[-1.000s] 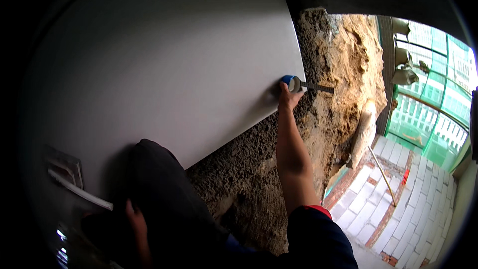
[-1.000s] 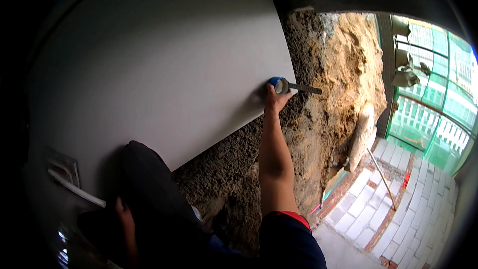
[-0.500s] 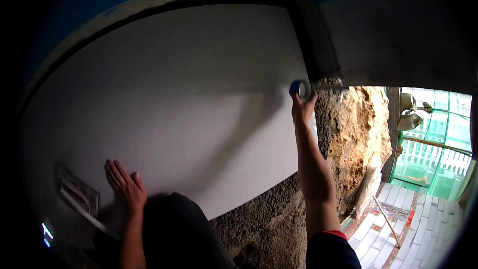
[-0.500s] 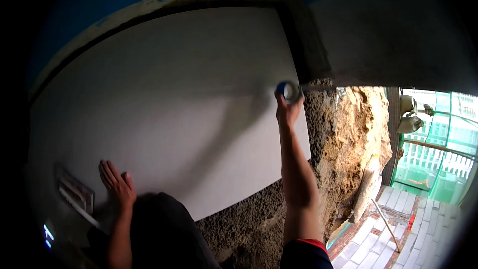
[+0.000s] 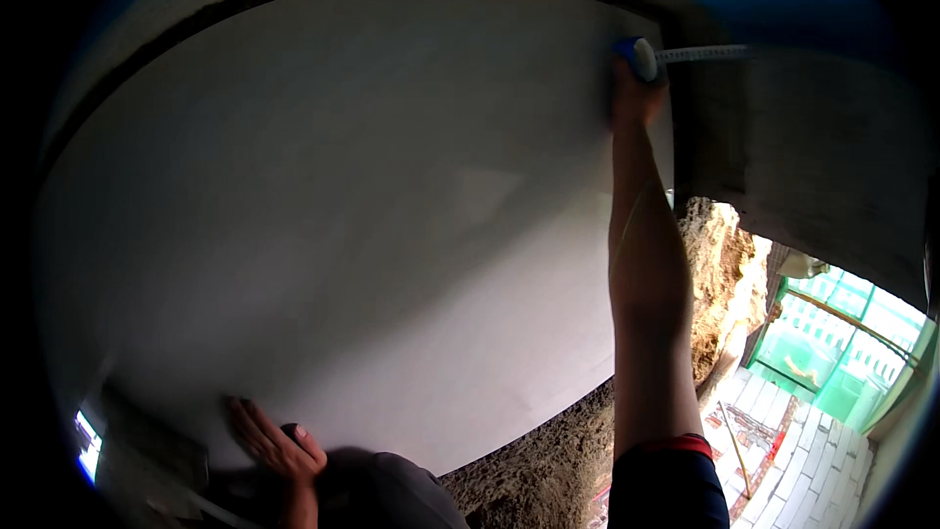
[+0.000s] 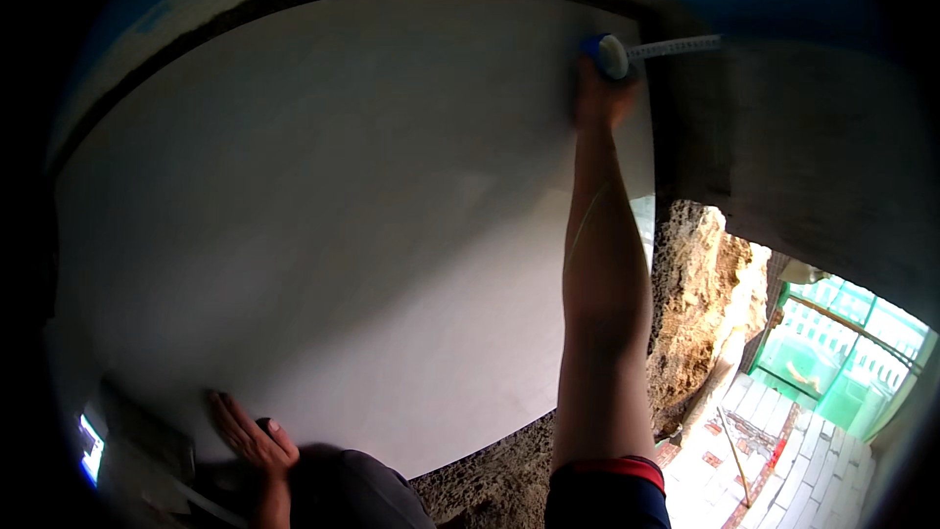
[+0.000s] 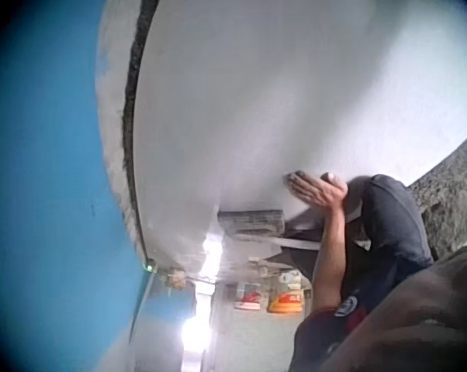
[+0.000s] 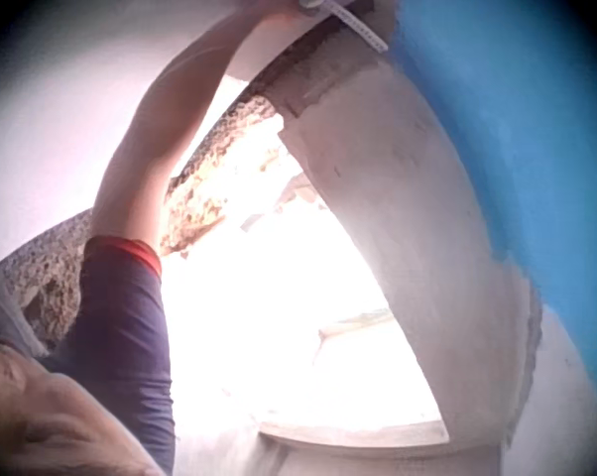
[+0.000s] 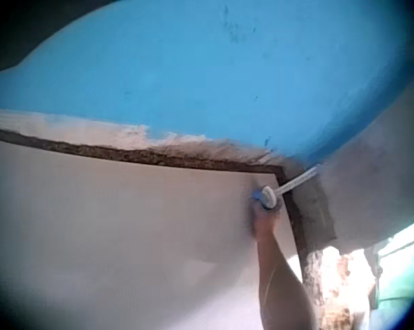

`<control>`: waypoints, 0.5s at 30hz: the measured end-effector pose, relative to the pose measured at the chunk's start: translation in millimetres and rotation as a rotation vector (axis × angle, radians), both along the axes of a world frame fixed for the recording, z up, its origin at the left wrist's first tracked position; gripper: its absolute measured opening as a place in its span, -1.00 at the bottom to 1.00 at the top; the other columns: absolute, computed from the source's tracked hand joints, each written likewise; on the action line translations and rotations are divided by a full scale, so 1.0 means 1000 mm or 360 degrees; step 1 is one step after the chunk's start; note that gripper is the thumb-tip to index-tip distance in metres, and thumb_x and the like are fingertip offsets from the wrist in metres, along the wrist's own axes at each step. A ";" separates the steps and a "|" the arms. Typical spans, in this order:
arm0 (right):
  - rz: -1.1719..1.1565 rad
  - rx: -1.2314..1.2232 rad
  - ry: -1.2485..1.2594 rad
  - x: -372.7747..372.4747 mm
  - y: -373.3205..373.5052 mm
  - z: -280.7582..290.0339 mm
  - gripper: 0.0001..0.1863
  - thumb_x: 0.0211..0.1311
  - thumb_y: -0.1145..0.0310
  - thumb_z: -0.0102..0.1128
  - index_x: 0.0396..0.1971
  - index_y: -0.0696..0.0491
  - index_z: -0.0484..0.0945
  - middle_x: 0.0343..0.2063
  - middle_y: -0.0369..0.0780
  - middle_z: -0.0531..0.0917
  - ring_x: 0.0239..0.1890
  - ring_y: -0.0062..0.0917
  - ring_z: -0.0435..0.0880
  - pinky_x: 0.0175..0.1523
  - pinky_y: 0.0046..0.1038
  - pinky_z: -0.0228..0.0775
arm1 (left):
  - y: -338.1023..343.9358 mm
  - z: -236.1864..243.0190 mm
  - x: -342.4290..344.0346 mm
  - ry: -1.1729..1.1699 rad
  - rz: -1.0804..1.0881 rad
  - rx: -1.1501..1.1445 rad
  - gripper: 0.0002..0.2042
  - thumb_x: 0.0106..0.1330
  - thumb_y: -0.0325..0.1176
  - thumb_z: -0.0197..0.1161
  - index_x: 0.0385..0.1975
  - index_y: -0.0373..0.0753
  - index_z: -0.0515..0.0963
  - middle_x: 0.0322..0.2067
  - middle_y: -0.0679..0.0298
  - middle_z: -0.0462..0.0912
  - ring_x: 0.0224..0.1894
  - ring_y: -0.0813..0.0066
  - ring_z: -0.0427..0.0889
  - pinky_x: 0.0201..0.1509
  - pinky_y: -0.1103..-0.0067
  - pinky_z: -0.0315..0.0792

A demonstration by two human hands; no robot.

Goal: The person places a large tile onto a bed of mortar, taps it to level it with a trowel, checks the alignment using a tape measure, and adjusts its position by hand.

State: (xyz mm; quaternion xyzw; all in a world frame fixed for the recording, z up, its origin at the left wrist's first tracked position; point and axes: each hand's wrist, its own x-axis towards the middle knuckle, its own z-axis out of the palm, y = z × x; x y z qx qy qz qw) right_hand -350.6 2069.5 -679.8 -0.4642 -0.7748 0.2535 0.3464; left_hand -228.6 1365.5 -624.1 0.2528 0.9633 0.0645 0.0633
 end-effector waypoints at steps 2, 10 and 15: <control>0.0079 -0.0039 0.0029 -0.001 -0.004 0.010 -0.02 -0.20 0.06 0.66 0.25 0.12 0.37 0.22 -0.01 0.51 0.25 -0.11 0.51 0.32 -0.12 0.35 | -0.001 0.001 0.001 -0.0054 0.0014 -0.0063 -0.31 0.47 -0.10 -0.18 0.42 -0.57 0.10 0.45 -0.29 0.08 0.49 -0.27 0.09 0.52 0.03 -0.07; 0.0150 -0.0163 0.0503 0.019 -0.035 -0.009 -0.12 -0.04 0.05 0.61 0.23 0.15 0.37 0.17 -0.05 0.55 0.22 -0.20 0.54 0.29 -0.14 0.37 | -0.004 0.004 0.003 -0.0044 0.0026 -0.0042 -0.32 0.50 -0.05 -0.17 0.42 -0.50 0.14 0.42 -0.26 0.17 0.46 -0.31 0.14 0.49 -0.07 0.01; 0.0276 -0.0925 0.0447 0.131 -0.236 -0.007 -0.40 0.18 0.28 0.49 0.15 0.19 0.44 0.03 -0.13 0.63 0.11 -0.37 0.58 0.15 -0.30 0.49 | -0.017 0.002 0.014 0.0115 0.0136 0.0361 -0.34 0.36 -0.13 0.05 0.34 -0.53 0.28 0.37 -0.28 0.23 0.45 -0.33 0.14 0.49 -0.09 0.02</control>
